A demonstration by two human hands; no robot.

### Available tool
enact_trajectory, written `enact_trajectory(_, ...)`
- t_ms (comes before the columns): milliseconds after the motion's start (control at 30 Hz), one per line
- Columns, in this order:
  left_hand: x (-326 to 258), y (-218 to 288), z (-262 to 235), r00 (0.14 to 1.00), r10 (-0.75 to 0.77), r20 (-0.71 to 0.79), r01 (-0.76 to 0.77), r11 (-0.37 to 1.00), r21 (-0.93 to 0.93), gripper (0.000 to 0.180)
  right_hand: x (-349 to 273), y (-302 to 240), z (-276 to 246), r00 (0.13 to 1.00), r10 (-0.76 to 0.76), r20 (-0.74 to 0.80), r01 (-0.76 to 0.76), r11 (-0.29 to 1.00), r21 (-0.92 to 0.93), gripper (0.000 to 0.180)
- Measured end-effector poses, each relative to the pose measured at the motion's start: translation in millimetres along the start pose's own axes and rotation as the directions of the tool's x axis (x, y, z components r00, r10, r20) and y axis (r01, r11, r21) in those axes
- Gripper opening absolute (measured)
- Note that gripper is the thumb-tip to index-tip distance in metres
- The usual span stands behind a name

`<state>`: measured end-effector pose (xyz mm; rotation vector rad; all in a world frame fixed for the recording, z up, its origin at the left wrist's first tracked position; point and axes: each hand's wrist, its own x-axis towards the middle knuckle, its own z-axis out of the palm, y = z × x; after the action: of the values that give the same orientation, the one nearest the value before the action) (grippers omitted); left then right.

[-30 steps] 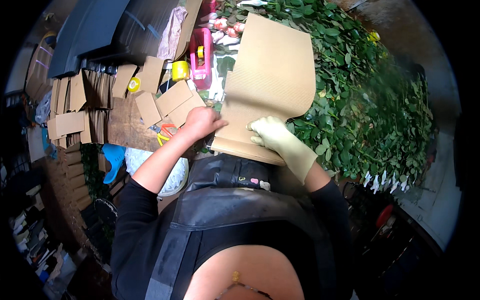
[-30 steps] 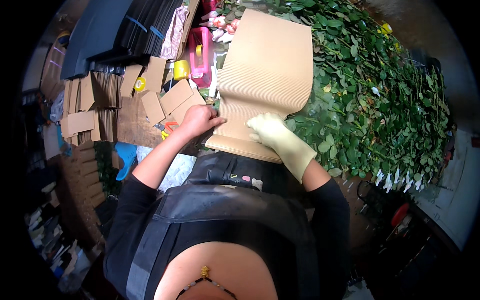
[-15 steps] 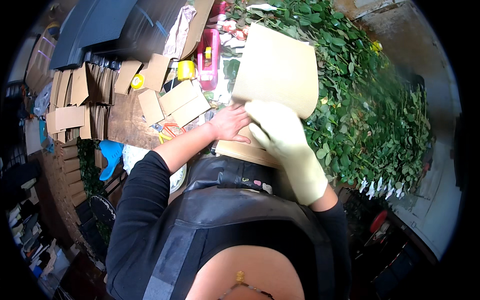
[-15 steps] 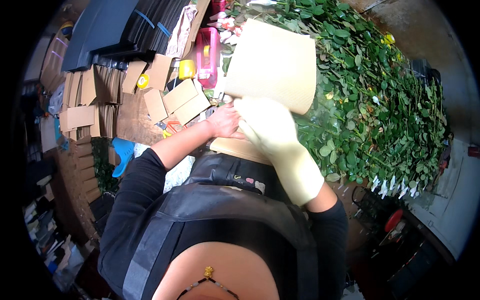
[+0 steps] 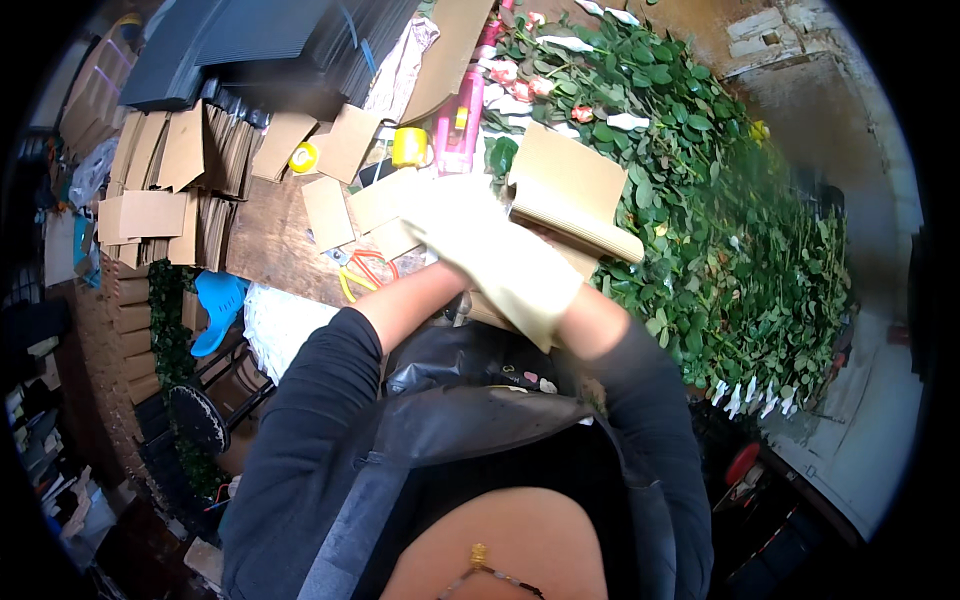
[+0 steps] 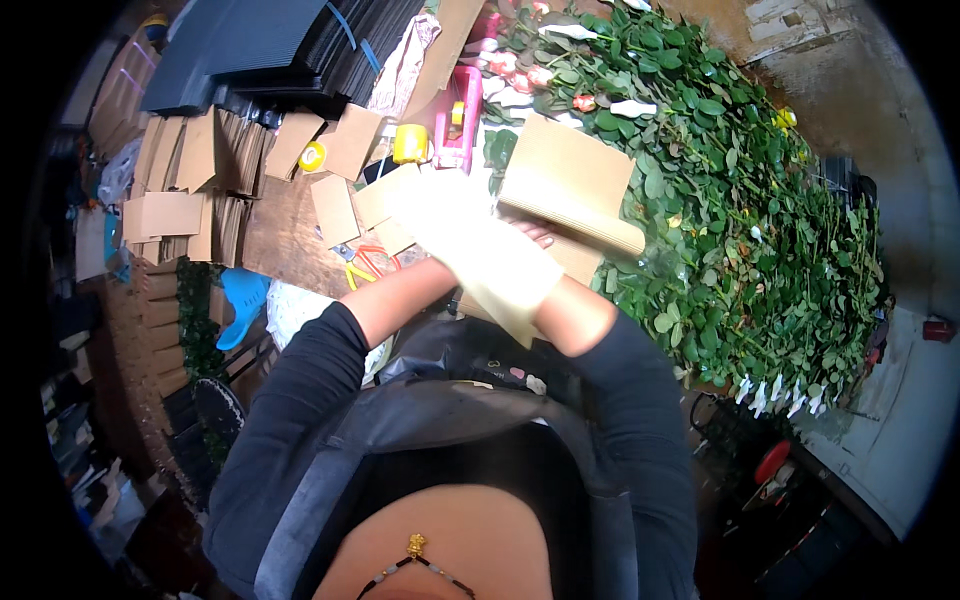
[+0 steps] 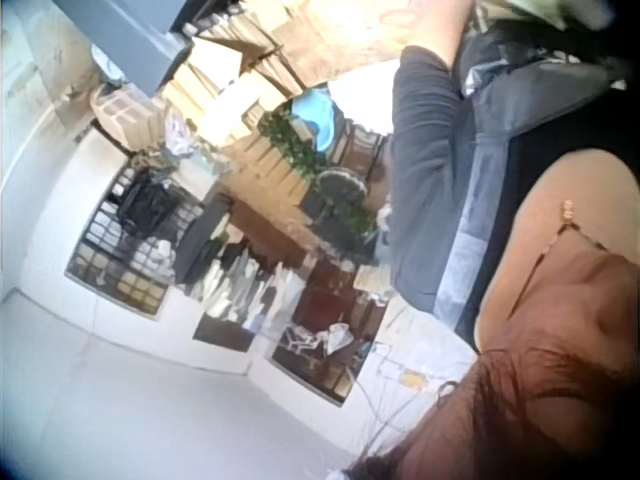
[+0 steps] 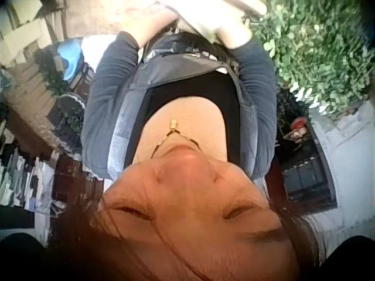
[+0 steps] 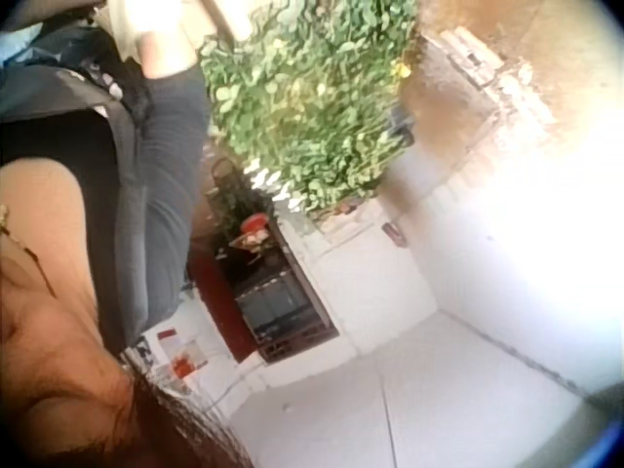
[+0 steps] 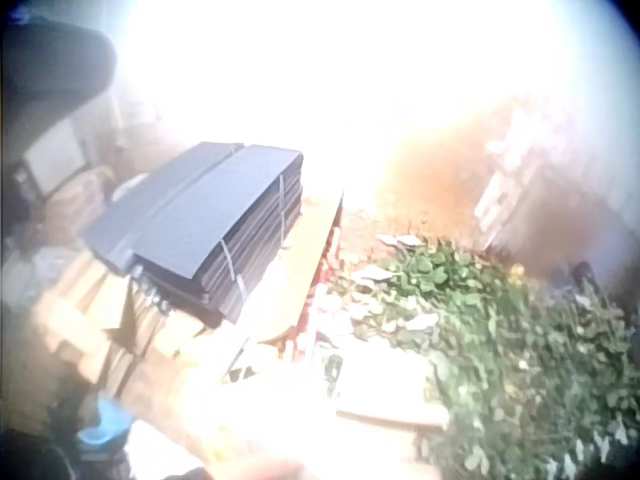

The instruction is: The person packs roses into a cardboard box by hand, places a cardboard cover over them, and seals the box using a handheld tape dispenser.

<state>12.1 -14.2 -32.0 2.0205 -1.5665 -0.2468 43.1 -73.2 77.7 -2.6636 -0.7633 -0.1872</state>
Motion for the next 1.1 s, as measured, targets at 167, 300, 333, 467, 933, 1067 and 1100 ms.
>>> enact_trajectory(167, 4.6, -6.5, 8.5, 0.978, 0.168, -0.127, -0.134, 0.961, 0.243, 0.062, 58.7, -11.2, 88.4, 0.997, -0.053, 0.053, 0.065, 0.962, -0.264, 0.019)
enact_trajectory(300, 4.5, -11.1, 18.7, 0.981, 0.149, -0.126, -0.132, 0.982, 0.133, 0.075, 51.9, -9.5, 58.6, 0.994, -0.104, 0.029, 0.107, 0.987, -0.117, 0.023)
enact_trajectory(333, -5.5, -14.6, 17.2, 0.992, 0.084, -0.096, -0.072, 0.990, 0.125, 0.078, 50.7, -28.0, 4.3, 0.982, -0.175, -0.078, 0.170, 0.983, -0.067, 0.024)
enact_trajectory(467, -7.4, -13.3, 0.1, 0.993, 0.080, -0.081, -0.076, 0.996, 0.052, 0.071, -40.5, -22.1, -65.2, 0.993, 0.120, -0.022, -0.114, 0.976, 0.184, 0.030)
enact_trajectory(933, -0.3, -0.9, -26.3, 0.991, 0.093, 0.092, -0.103, 0.989, 0.108, 0.061, -163.7, 38.7, -56.4, 0.312, 0.603, 0.735, -0.882, -0.104, 0.460, 0.022)
enact_trajectory(1067, -21.9, -15.7, -34.9, 0.982, 0.036, 0.188, -0.084, 0.962, 0.259, 0.071, -157.7, 39.3, -52.3, 0.257, 0.603, 0.755, -0.923, -0.077, 0.376, 0.021)
enact_trajectory(1100, -31.6, -18.4, -44.3, 0.974, -0.014, 0.228, -0.061, 0.946, 0.319, 0.073, -157.7, 40.3, -49.1, 0.251, 0.602, 0.758, -0.934, -0.055, 0.353, 0.021)
